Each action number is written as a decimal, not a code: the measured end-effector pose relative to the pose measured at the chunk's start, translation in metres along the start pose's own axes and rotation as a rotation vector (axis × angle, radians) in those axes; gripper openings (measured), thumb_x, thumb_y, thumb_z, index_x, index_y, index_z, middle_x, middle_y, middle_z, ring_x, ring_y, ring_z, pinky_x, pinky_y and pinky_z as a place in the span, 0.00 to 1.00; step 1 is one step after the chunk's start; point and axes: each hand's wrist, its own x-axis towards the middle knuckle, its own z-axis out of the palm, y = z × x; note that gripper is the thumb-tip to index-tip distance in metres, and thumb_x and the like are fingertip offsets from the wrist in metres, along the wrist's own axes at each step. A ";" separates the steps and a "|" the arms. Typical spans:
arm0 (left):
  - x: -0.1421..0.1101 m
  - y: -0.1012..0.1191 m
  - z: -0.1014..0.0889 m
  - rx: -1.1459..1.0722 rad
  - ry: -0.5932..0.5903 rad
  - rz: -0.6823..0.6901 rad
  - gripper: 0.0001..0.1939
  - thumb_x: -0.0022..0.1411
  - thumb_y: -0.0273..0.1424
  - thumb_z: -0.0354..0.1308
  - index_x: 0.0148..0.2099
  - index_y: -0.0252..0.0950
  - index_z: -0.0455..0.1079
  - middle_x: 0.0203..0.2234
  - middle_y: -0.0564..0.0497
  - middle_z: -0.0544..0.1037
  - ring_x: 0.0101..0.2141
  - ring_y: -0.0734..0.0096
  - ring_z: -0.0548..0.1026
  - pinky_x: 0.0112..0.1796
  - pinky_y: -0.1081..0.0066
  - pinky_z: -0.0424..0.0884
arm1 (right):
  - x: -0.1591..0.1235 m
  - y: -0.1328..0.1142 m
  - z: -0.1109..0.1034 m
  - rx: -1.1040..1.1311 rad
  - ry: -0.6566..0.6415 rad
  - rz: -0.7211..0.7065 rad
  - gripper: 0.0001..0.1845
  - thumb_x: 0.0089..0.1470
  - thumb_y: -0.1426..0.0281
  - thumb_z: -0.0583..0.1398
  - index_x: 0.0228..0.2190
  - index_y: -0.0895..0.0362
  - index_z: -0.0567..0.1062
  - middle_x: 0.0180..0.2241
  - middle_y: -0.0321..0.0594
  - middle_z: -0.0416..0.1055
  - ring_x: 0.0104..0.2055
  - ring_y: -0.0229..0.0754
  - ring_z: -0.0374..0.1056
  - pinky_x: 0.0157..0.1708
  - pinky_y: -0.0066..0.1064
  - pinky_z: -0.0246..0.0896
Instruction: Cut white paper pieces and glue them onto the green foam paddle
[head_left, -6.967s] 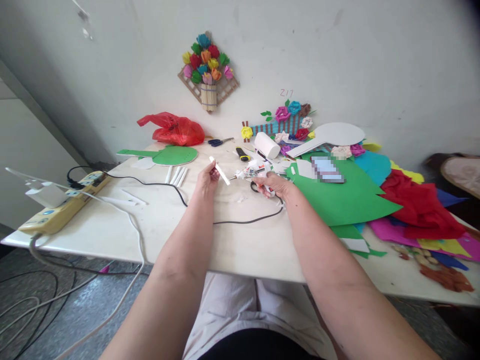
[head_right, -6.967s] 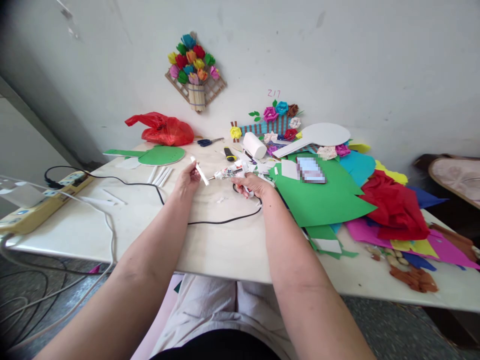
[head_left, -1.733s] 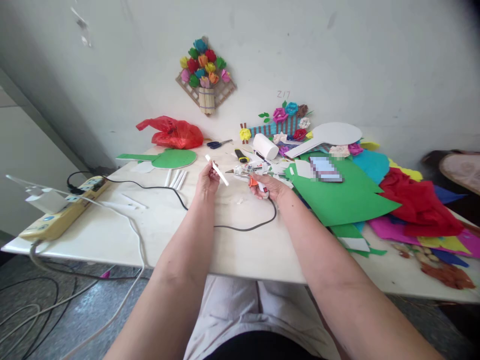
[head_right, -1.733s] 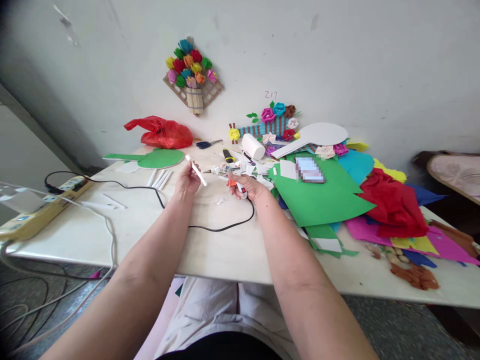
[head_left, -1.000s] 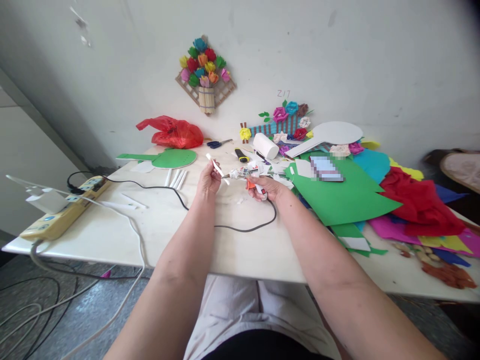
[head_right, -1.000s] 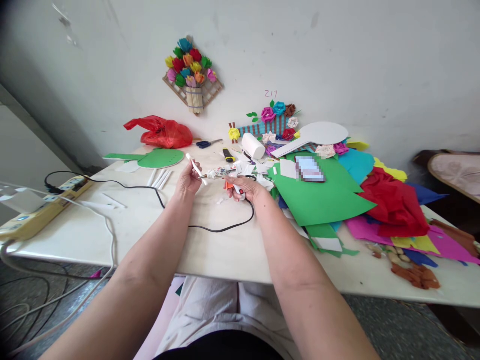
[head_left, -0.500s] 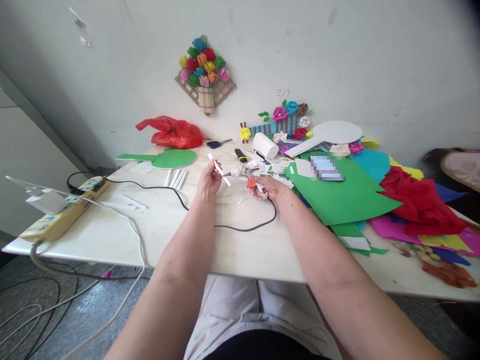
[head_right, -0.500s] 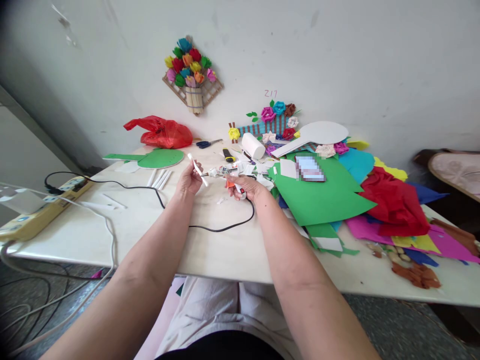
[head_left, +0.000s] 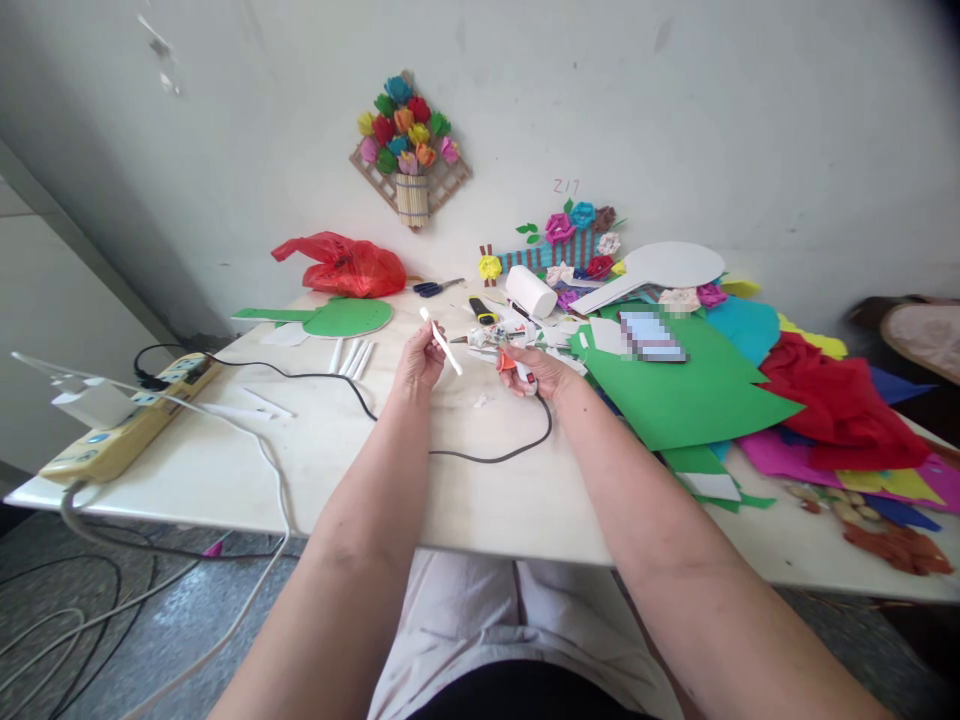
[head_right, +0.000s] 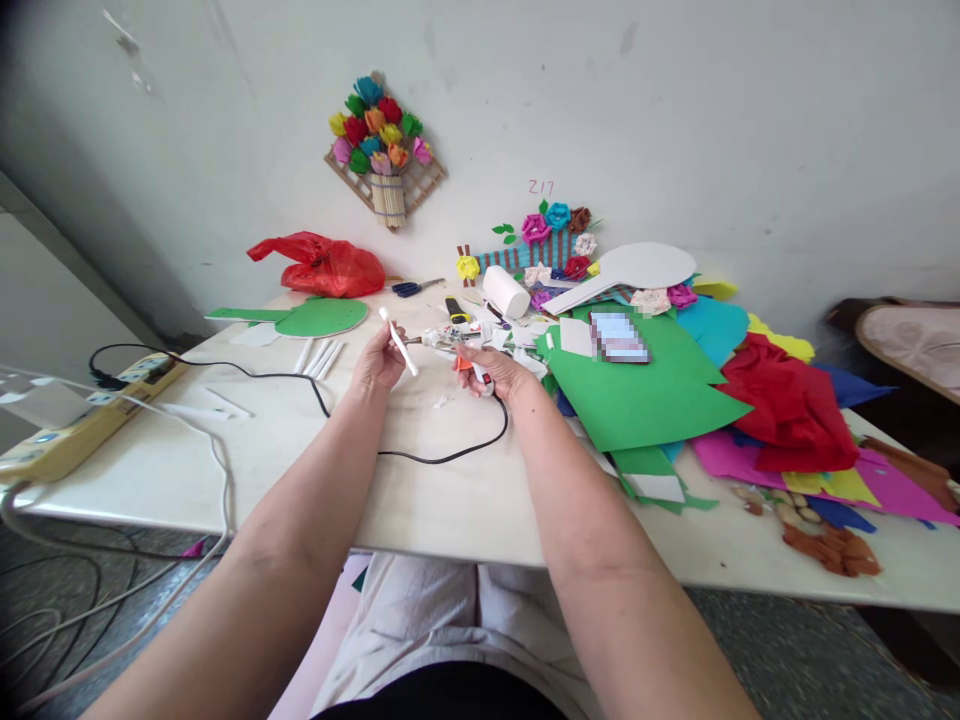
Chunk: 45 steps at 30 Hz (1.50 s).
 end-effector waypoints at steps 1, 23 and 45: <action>0.000 0.000 0.000 0.001 -0.003 0.000 0.06 0.58 0.24 0.55 0.27 0.30 0.66 0.17 0.57 0.64 0.15 0.88 0.61 0.16 0.87 0.59 | 0.000 0.000 0.000 0.001 0.009 0.004 0.20 0.45 0.55 0.62 0.23 0.61 0.69 0.15 0.36 0.70 0.08 0.29 0.52 0.10 0.24 0.55; 0.002 -0.004 -0.003 0.075 -0.030 0.019 0.06 0.55 0.23 0.57 0.26 0.30 0.66 0.16 0.57 0.64 0.14 0.87 0.60 0.15 0.85 0.59 | 0.001 0.002 0.000 -0.065 -0.051 0.074 0.21 0.42 0.55 0.64 0.23 0.61 0.70 0.15 0.38 0.70 0.08 0.30 0.53 0.10 0.25 0.56; 0.001 -0.006 -0.003 0.105 -0.061 -0.024 0.04 0.55 0.24 0.58 0.28 0.30 0.68 0.18 0.55 0.67 0.15 0.88 0.62 0.16 0.86 0.61 | 0.005 0.004 -0.001 0.002 0.038 0.056 0.20 0.46 0.55 0.61 0.23 0.60 0.69 0.14 0.36 0.69 0.08 0.30 0.52 0.09 0.24 0.54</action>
